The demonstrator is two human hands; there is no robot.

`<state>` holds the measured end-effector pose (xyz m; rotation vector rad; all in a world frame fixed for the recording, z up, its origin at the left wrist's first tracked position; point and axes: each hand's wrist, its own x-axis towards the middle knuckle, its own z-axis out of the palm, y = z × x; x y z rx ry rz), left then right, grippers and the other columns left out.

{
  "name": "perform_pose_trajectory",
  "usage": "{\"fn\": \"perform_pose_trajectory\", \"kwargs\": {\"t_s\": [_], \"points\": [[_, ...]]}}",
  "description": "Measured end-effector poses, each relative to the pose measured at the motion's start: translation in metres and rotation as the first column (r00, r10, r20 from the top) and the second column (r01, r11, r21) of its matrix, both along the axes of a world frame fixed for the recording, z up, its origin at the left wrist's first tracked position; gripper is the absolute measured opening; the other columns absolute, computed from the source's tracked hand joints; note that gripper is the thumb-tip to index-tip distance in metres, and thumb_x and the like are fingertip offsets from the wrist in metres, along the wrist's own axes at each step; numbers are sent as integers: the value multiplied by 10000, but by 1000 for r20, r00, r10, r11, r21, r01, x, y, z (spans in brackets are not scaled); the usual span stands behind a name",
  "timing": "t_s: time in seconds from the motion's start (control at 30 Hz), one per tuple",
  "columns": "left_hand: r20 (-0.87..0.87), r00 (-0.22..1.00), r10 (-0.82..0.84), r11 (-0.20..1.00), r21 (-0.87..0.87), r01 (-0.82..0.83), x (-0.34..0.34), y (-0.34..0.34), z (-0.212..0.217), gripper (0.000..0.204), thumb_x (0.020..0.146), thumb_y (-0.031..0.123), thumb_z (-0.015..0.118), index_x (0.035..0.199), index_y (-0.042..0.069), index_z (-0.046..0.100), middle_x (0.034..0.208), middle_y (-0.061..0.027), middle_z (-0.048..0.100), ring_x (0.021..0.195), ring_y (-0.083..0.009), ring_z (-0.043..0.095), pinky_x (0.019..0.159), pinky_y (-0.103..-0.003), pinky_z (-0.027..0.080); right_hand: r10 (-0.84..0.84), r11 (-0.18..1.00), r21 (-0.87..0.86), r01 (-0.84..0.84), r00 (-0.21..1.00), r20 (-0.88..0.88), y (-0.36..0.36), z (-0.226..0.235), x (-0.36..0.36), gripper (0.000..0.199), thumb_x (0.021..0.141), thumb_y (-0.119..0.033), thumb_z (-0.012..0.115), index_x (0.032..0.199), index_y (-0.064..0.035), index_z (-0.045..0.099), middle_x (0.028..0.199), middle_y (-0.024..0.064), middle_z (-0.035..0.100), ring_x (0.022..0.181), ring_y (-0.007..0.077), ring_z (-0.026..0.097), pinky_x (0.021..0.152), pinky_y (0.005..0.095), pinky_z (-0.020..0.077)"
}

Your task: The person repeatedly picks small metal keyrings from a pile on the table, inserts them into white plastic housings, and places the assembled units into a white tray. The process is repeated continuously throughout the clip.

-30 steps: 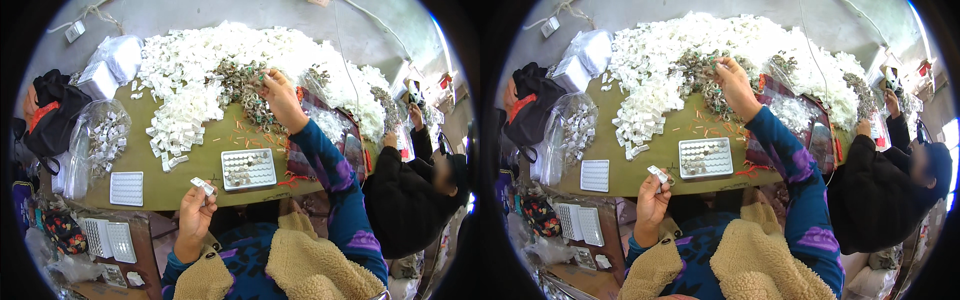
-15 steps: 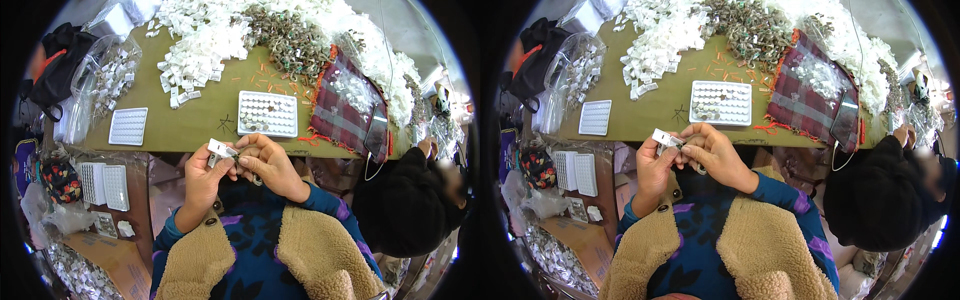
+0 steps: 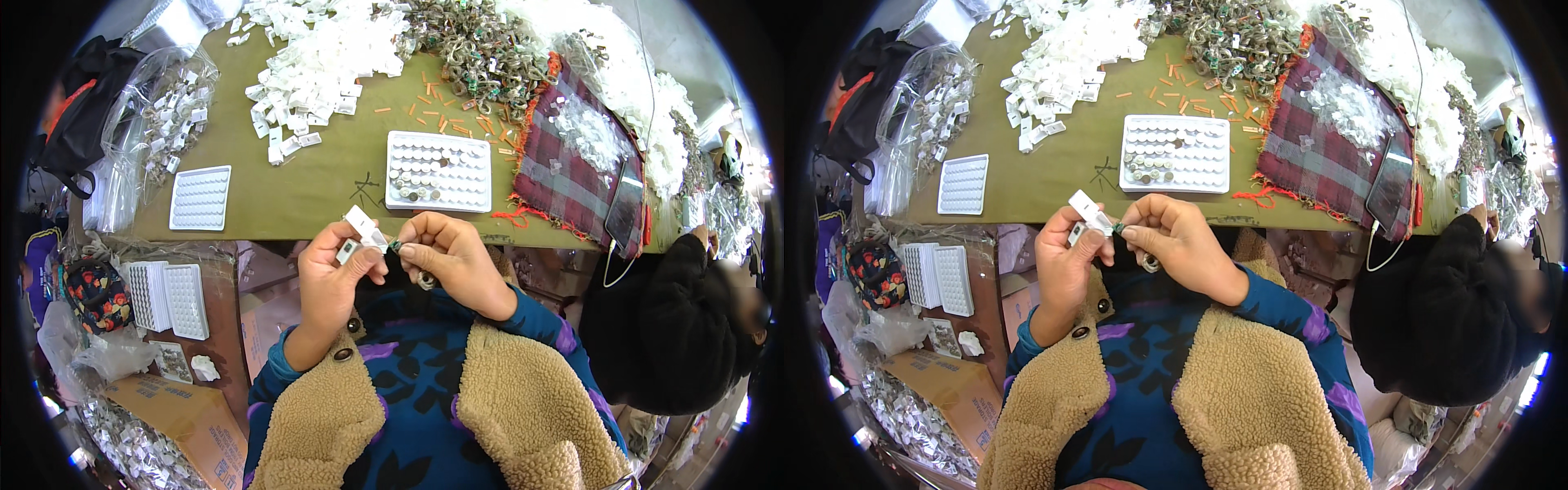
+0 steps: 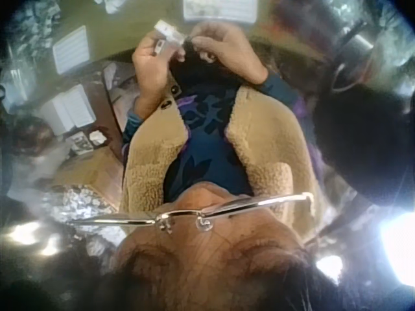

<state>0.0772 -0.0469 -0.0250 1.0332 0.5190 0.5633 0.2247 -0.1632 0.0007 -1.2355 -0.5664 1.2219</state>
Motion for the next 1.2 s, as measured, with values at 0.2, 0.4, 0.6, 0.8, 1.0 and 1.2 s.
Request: {"fn": "perform_pose_trajectory", "kwargs": {"t_s": [0.2, 0.4, 0.6, 0.8, 1.0, 1.2], "points": [[72, 997, 24, 997, -76, -18, -1, -1, -6, 298, 907, 136, 722, 1133, -32, 627, 926, -86, 686, 713, -139, 636, 594, -265, 547, -1, 997, 80, 10, 995, -102, 9, 5, -4, 124, 939, -72, 665, 1021, -2, 604, 859, 6, 609, 721, 48, 555, 617, 192, 439], [103, 995, 16, 992, -130, -3, -3, 0, -6, 221, 935, 117, 682, 1092, -31, 636, 983, -103, 687, 802, -172, 683, 678, -305, 606, -73, 995, -63, 80, 992, 107, 12, 12, -10, 49, 898, 13, 663, 940, 36, 655, 831, 36, 643, 689, 70, 563, 588, 219, 455], [140, 990, 7, 980, -195, 21, -3, 0, -6, 188, 950, 98, 655, 1090, -26, 631, 1038, -112, 677, 854, -185, 690, 761, -319, 617, -157, 977, 204, 64, 864, 479, 11, 6, -14, 121, 816, 58, 706, 926, 16, 679, 821, 95, 604, 721, 172, 607, 616, 285, 483], [134, 989, 57, 955, -296, -15, 0, 1, -13, 157, 949, 83, 654, 1065, -19, 627, 1017, -97, 682, 877, -179, 684, 791, -332, 613, -194, 963, 268, -18, 641, 742, 15, -1, -10, 202, 810, 63, 698, 1003, 5, 693, 886, 135, 606, 782, 279, 630, 650, 324, 508], [195, 971, 135, 942, -328, -65, 5, 8, -9, 143, 953, 76, 647, 1057, -21, 628, 1010, -98, 680, 899, -182, 680, 797, -333, 612, -277, 934, 355, -48, 532, 800, 27, -3, -19, 299, 812, 74, 686, 1109, 44, 660, 957, 160, 578, 776, 290, 637, 660, 340, 530], [83, 982, 170, 969, -197, -151, 3, 4, 0, 167, 957, 94, 644, 1083, -11, 615, 1033, -89, 679, 894, -195, 690, 823, -342, 598, -293, 929, 366, -56, 491, 820, 35, -4, -16, 267, 822, 66, 683, 1087, 44, 665, 952, 152, 575, 787, 286, 633, 662, 344, 520]]}}
